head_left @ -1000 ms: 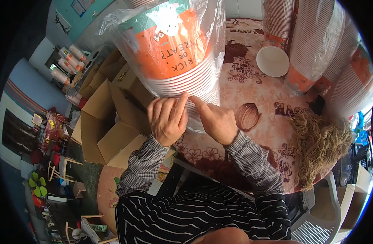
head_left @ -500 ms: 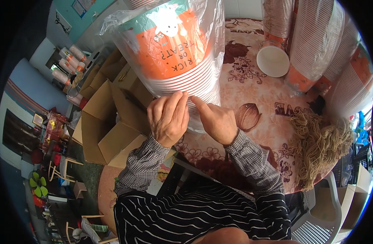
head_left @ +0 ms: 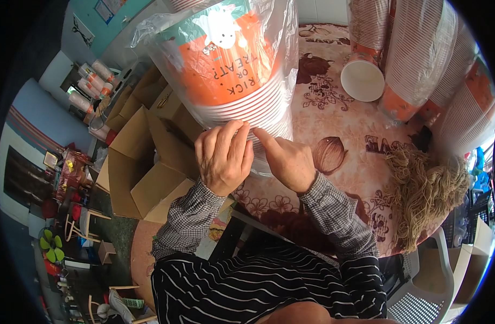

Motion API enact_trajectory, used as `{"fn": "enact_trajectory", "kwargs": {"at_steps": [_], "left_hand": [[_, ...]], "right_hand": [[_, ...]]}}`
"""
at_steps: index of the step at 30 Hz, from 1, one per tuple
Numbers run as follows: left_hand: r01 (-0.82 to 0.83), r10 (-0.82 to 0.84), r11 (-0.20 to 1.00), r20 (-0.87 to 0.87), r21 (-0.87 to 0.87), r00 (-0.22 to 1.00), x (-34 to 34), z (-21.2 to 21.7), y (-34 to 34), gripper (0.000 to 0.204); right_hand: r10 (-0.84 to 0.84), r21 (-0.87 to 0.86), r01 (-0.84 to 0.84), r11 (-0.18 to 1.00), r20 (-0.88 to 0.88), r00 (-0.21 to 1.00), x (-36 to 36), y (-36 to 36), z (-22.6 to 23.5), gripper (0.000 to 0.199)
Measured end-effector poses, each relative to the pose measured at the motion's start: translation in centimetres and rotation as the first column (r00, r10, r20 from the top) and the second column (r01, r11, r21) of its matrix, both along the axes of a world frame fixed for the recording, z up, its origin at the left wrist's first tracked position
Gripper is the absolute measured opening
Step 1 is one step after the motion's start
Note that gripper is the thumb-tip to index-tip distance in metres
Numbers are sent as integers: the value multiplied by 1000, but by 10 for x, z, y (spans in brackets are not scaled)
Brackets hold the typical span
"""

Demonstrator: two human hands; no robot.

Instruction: Organizing and packing stacks of disposable paper cups into plastic bags and cardboard boxes.

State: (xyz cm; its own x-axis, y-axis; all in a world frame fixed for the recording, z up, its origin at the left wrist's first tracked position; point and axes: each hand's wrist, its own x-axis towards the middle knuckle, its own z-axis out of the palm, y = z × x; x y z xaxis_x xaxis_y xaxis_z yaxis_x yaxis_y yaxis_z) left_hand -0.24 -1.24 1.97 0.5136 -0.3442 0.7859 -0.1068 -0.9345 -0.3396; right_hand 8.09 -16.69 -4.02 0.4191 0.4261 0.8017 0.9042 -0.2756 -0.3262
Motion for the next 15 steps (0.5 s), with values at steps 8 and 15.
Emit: {"fn": "enact_trajectory", "kwargs": {"at_steps": [8, 15], "left_hand": [[14, -13, 1000, 14, -18, 1000, 2, 0, -1, 43], [-8, 8, 1000, 20, -16, 1000, 3, 2, -3, 48]], "right_hand": [[2, 2, -2, 1000, -3, 1000, -1, -1, 1, 49], [5, -2, -5, 1000, -1, 1000, 0, -2, 1, 49]]}}
